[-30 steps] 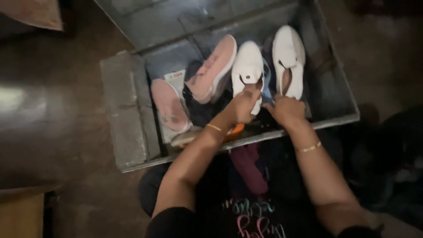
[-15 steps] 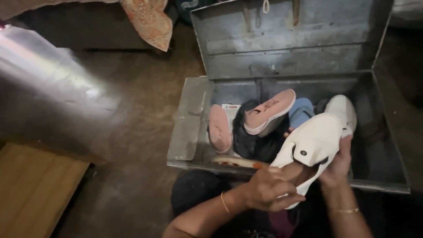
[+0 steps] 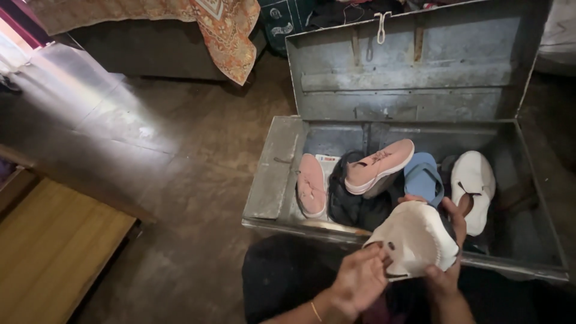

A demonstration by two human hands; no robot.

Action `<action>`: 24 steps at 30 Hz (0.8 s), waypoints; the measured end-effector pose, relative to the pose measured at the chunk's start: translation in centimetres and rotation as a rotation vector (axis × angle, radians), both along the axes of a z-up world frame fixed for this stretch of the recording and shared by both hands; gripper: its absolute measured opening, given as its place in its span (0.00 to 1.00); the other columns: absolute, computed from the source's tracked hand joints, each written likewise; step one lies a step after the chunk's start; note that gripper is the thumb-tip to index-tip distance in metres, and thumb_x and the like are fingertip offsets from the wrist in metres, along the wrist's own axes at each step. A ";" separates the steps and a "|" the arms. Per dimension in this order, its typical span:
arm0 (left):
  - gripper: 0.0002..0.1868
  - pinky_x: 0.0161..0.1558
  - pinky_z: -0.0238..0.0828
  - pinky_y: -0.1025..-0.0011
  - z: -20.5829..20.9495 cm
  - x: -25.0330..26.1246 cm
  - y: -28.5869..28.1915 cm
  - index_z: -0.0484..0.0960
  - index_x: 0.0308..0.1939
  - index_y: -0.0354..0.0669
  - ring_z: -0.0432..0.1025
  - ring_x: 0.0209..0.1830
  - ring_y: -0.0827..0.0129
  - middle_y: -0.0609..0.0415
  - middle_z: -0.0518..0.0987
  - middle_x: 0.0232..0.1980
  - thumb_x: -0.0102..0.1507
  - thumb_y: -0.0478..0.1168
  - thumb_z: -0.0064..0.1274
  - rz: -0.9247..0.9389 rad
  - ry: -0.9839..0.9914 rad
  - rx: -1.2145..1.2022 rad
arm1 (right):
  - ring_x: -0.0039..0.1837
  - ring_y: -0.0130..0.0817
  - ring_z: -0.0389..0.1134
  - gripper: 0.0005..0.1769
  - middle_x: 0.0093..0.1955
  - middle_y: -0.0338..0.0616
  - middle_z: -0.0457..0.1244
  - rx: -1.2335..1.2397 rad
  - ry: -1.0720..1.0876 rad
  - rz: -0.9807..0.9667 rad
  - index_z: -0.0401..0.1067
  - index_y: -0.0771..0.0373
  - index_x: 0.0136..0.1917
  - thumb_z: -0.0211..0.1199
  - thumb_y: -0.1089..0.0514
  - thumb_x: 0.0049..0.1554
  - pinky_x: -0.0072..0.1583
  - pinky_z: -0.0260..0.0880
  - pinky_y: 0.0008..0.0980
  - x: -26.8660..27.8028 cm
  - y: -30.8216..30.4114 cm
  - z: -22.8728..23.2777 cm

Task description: Cleaning various pairs of shoes with a cloth and organizing them in a metal storage trunk.

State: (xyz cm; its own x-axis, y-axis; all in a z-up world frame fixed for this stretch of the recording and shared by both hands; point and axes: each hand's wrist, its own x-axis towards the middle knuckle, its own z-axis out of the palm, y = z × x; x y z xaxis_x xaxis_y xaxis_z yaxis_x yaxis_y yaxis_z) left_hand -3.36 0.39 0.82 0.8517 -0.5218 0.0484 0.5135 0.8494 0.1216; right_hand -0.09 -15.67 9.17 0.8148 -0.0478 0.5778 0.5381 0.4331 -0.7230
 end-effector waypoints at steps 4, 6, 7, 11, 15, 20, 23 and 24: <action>0.34 0.68 0.70 0.59 3.4 -1.2 -0.2 0.67 0.75 0.33 0.71 0.66 0.57 0.45 0.76 0.68 0.67 0.42 0.57 -0.013 0.079 -0.004 | 0.75 0.68 0.57 0.65 0.75 0.74 0.52 0.290 0.181 0.128 0.43 0.68 0.83 0.71 0.32 0.49 0.71 0.61 0.62 -0.9 0.4 0.8; 0.36 0.69 0.69 0.56 4.2 -1.8 -0.3 0.65 0.76 0.34 0.71 0.69 0.54 0.44 0.75 0.70 0.66 0.42 0.58 -0.096 0.129 -0.103 | 0.77 0.68 0.57 0.65 0.77 0.74 0.52 0.452 0.254 0.184 0.48 0.75 0.82 0.71 0.31 0.50 0.73 0.59 0.62 -1.4 0.5 0.4; 0.38 0.72 0.67 0.54 5.9 -2.1 -0.5 0.65 0.76 0.39 0.69 0.70 0.55 0.48 0.75 0.70 0.63 0.43 0.58 -0.018 -0.032 0.067 | 0.77 0.67 0.56 0.64 0.77 0.73 0.51 0.412 0.248 0.200 0.47 0.73 0.82 0.70 0.31 0.50 0.73 0.59 0.61 -1.8 0.6 0.4; 0.41 0.72 0.65 0.49 4.7 -1.6 -1.2 0.63 0.77 0.39 0.68 0.71 0.50 0.44 0.72 0.72 0.60 0.46 0.54 0.032 0.004 0.182 | 0.79 0.64 0.54 0.61 0.79 0.70 0.50 0.255 0.220 0.274 0.44 0.66 0.83 0.67 0.32 0.54 0.75 0.57 0.60 -2.9 1.3 -0.1; 0.42 0.69 0.63 0.45 4.1 0.1 1.0 0.64 0.75 0.39 0.67 0.69 0.46 0.42 0.70 0.71 0.61 0.55 0.53 0.055 0.171 0.039 | 0.80 0.47 0.55 0.53 0.82 0.53 0.50 0.167 0.357 -0.059 0.41 0.58 0.85 0.52 0.27 0.60 0.77 0.57 0.47 -3.2 -2.3 -9.8; 0.45 0.74 0.58 0.54 8.6 2.1 4.1 0.64 0.75 0.39 0.62 0.74 0.52 0.44 0.68 0.74 0.62 0.63 0.52 0.417 -0.090 0.160 | 0.55 0.44 0.70 0.22 0.56 0.48 0.70 -1.095 0.442 -0.136 0.75 0.58 0.56 0.72 0.44 0.56 0.58 0.73 0.38 -7.9 -4.9 -17.6; 0.44 0.74 0.57 0.55 7.1 2.2 4.7 0.65 0.76 0.39 0.63 0.74 0.53 0.46 0.68 0.74 0.65 0.65 0.51 0.490 -0.091 0.158 | 0.64 0.64 0.66 0.44 0.63 0.64 0.63 -1.469 -0.365 -0.108 0.71 0.63 0.62 0.74 0.47 0.32 0.62 0.67 0.54 -6.8 2.8 -7.5; 0.44 0.74 0.57 0.55 5.9 2.2 4.7 0.65 0.76 0.39 0.63 0.74 0.53 0.46 0.68 0.74 0.65 0.65 0.51 0.490 -0.077 0.158 | 0.64 0.64 0.66 0.44 0.63 0.64 0.63 -1.471 -0.356 -0.097 0.71 0.63 0.62 0.74 0.47 0.32 0.62 0.67 0.54 -6.4 3.2 -8.7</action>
State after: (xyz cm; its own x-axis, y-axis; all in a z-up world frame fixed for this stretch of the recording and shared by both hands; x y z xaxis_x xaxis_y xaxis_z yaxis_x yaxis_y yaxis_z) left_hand -1.14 5.09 6.68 0.9949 -0.0687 0.0735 0.0447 0.9561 0.2896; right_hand -6.52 -12.42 0.47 0.6545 0.6861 0.3175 0.7558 -0.5833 -0.2976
